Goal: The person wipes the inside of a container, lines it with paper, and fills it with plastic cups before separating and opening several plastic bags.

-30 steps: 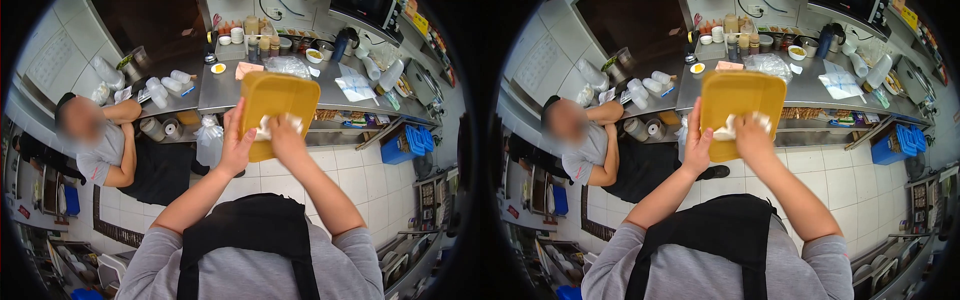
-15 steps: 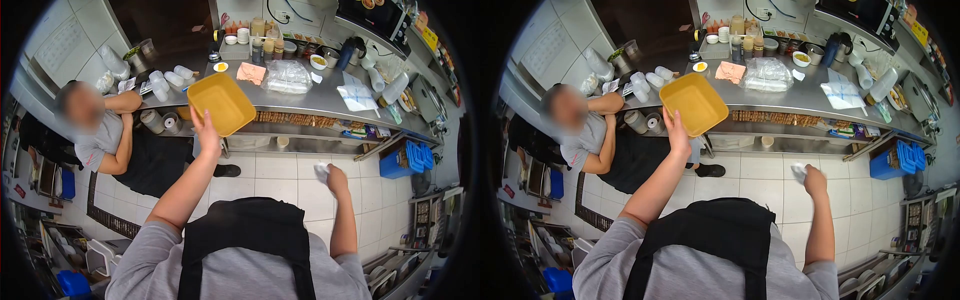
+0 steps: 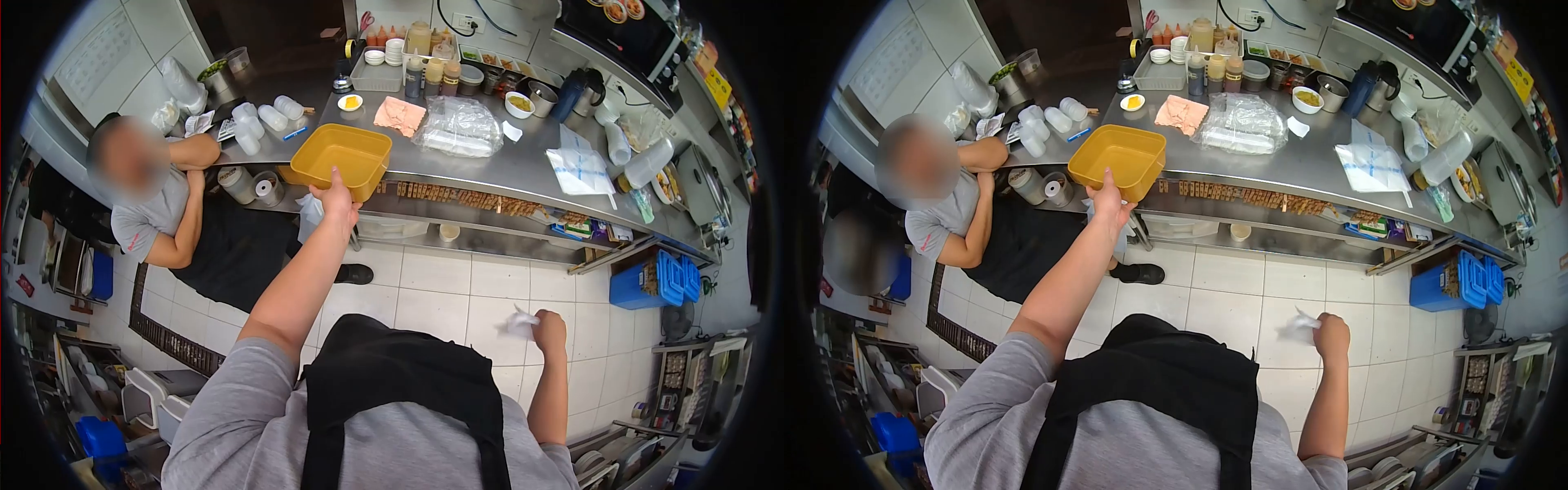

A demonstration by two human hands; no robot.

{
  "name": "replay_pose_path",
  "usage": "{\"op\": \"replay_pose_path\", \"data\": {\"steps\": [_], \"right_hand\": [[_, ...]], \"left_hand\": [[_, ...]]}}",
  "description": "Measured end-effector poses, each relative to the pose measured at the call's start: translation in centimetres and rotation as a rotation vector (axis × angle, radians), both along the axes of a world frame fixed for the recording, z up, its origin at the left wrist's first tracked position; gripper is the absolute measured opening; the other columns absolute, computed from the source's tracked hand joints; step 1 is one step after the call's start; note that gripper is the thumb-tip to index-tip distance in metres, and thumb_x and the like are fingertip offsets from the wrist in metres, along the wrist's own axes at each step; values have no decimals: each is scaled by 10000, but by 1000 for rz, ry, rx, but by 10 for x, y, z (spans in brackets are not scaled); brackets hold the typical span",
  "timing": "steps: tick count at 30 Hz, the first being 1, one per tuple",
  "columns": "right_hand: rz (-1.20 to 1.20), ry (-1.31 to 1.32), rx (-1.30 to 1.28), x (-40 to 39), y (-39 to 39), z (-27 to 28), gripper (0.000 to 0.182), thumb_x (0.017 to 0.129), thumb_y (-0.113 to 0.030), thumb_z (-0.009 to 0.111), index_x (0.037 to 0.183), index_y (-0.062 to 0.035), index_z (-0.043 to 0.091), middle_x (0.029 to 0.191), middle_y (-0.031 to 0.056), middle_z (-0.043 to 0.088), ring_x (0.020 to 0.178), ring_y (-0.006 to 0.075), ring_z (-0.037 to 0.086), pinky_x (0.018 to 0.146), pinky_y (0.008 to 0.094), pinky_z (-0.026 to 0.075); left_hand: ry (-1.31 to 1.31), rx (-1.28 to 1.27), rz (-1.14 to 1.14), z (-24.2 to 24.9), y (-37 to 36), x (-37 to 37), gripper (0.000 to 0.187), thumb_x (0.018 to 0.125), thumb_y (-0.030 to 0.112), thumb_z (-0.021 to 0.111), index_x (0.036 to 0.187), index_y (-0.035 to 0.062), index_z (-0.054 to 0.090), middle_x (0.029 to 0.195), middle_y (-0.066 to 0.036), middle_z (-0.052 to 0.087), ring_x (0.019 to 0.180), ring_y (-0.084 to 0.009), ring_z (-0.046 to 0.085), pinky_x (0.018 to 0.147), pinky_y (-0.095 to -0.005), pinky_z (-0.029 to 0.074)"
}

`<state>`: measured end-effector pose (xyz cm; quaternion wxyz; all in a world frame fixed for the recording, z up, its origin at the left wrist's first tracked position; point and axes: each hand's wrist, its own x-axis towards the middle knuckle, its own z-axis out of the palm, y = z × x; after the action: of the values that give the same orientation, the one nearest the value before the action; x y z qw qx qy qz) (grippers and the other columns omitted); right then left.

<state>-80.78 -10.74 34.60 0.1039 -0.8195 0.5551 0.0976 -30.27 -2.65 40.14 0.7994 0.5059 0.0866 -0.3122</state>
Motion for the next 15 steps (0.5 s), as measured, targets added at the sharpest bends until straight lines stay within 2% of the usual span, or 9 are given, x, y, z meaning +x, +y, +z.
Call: {"op": "replay_pose_path", "data": {"steps": [2,4,5,6,8,9,12,14,15], "right_hand": [[-407,-1264,716,2,-23,-4,192,862,-160,638,939,16,637,866,111,697,803,238,690,672,334,540],[-704,-1594,648,81,7,91,181,888,-119,611,1015,9,614,901,86,684,767,187,666,649,318,531],[-630,-1457,586,84,-13,74,210,914,-142,593,1070,-2,591,926,74,663,754,152,640,647,295,532],[-466,-1414,789,72,-43,47,256,927,-202,593,1094,-8,586,933,70,648,737,144,619,633,282,526],[-1039,-1824,788,131,-47,54,186,946,-197,571,1064,-56,589,851,56,632,670,149,592,571,269,484],[-677,-1839,860,134,-64,33,147,951,-188,569,1044,-75,586,831,58,627,667,156,597,583,257,485],[-618,-1761,710,203,-75,56,138,945,-182,585,1022,-68,585,800,66,624,661,157,596,595,249,478],[-549,-1736,661,243,-82,68,162,939,-182,594,1043,-57,594,813,67,633,665,148,603,591,250,473],[-548,-1728,660,262,-83,74,162,939,-182,594,1043,-57,594,813,67,633,665,148,603,591,250,473]], "left_hand": [[-14,19,15,-5,-14,2,886,975,425,535,1490,318,-178,1537,-75,200,1339,-322,365,968,-631,372],[-31,57,8,-19,-25,7,903,969,434,541,1488,321,-190,1548,-81,183,1360,-328,339,991,-643,345],[-28,68,3,-26,-32,9,913,966,420,551,1492,324,-189,1547,-68,194,1336,-310,361,971,-603,384],[-27,75,-12,-32,-42,10,922,962,406,561,1495,328,-187,1546,-56,204,1312,-291,382,952,-564,423],[-33,98,-100,-40,-52,8,930,952,432,569,1503,309,-171,1546,-62,202,1317,-285,370,973,-557,401],[-38,116,-153,-43,-55,6,941,942,458,576,1510,290,-155,1545,-67,200,1321,-280,358,994,-550,380],[-8,97,-346,-49,-45,9,941,912,528,591,1535,188,-28,1538,-147,198,1391,-329,288,1083,-574,289],[285,79,-675,-65,-30,29,787,956,517,519,1524,132,133,1486,-166,311,1350,-295,369,1098,-533,295],[292,75,-673,-52,-32,35,787,956,517,519,1524,132,133,1486,-166,311,1350,-295,369,1098,-533,295]]}}
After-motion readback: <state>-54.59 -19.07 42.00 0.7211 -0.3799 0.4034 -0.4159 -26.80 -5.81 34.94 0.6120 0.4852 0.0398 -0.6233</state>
